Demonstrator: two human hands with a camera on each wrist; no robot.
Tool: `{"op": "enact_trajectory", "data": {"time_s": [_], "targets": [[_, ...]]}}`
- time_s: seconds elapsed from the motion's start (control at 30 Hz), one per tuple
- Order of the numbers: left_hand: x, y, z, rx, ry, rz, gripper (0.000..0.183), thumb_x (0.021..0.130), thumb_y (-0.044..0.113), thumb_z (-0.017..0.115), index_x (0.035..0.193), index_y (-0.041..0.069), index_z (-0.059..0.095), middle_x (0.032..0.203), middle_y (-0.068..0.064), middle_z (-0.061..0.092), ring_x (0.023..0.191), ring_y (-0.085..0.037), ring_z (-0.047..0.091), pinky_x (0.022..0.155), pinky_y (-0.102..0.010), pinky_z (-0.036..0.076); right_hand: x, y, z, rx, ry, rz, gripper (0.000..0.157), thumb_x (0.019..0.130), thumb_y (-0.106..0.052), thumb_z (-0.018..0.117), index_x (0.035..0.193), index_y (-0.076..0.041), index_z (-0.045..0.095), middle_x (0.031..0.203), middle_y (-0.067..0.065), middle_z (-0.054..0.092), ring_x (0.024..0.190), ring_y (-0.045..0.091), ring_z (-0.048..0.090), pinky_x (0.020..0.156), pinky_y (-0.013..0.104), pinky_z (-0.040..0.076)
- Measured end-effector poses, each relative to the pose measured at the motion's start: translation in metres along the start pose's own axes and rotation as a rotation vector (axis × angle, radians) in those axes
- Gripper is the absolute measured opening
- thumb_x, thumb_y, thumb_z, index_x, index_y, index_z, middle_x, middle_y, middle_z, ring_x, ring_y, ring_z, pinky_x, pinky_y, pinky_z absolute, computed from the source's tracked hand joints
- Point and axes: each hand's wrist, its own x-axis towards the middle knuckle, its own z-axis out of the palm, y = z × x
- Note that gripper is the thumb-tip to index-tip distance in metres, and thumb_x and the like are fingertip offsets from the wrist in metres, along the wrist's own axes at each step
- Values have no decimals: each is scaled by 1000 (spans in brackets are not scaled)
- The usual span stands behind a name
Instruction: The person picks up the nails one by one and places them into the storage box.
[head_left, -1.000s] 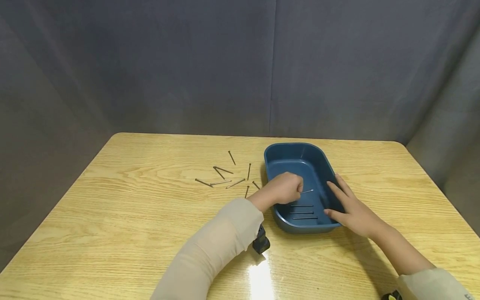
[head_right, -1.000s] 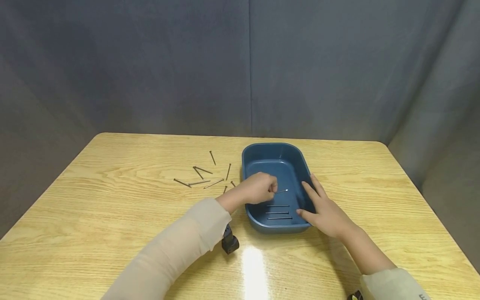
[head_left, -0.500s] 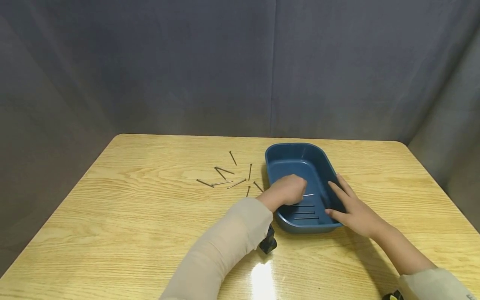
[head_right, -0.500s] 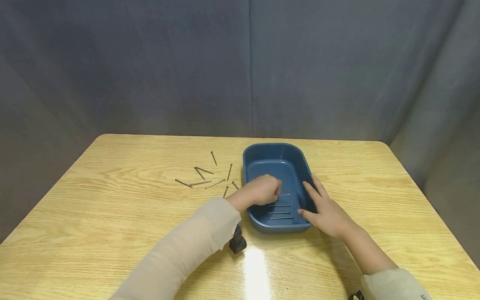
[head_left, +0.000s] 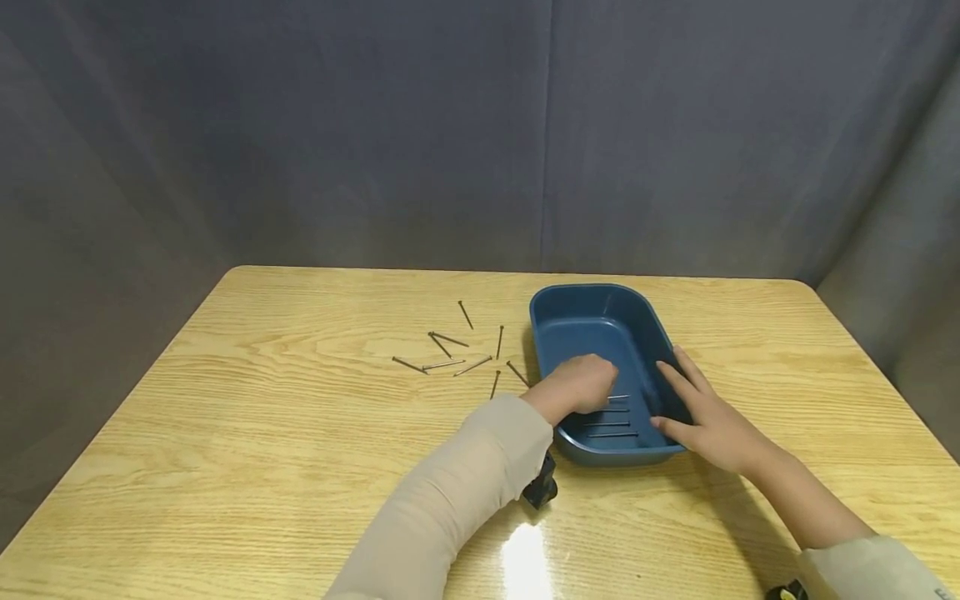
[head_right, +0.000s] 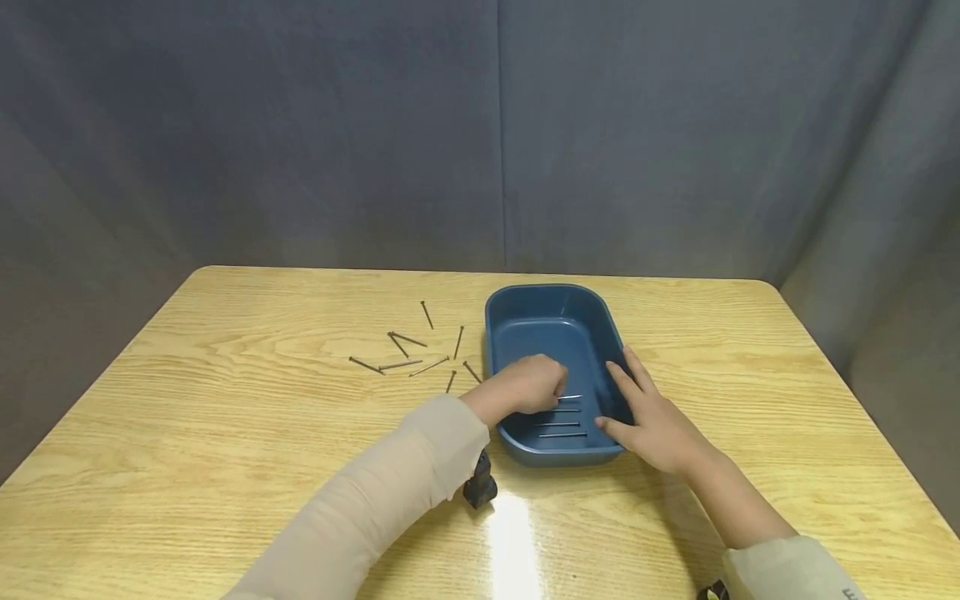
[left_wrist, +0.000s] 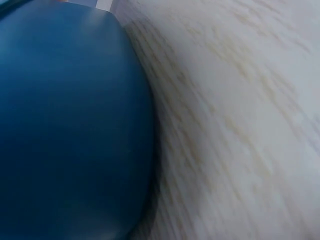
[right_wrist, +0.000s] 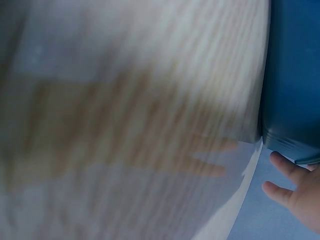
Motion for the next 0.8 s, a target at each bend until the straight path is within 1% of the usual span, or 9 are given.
{"op": "enact_trajectory", "data": {"time_s": [0.17, 0.23, 0.37, 0.8], "targets": [[1, 1, 1, 19, -8, -23, 9, 86, 14, 50, 81, 16, 57, 81, 4, 55, 71, -9, 49, 60, -26, 42, 1, -1, 0, 6, -1, 0, 71, 85, -32, 51, 137, -2, 13, 142, 12, -11, 123, 45, 7, 84, 62, 21], [2, 1, 1, 20, -10, -30, 9, 86, 14, 50, 83, 16, 59, 87, 3, 57, 73, -9, 49, 61, -27, 42, 1, -1, -1, 7, -1, -2, 71, 85, -31, 51, 137, -1, 13, 142, 11, -12, 123, 45, 6, 84, 62, 21], [3, 2, 3, 20, -11, -40, 12, 85, 12, 50, 86, 16, 60, 95, 2, 58, 75, -9, 49, 61, -28, 42, 0, 0, 0, 5, 2, -6, 71, 85, -31, 52, 136, 0, 13, 141, 14, -10, 123, 45, 6, 84, 62, 21], [4, 3, 5, 32, -14, -58, 11, 85, 14, 50, 88, 17, 61, 95, 3, 58, 75, -9, 49, 61, -28, 43, 1, 2, 2, 11, 7, -7, 71, 85, -30, 52, 136, -1, 14, 141, 15, -9, 124, 43, 5, 84, 62, 20]]}}
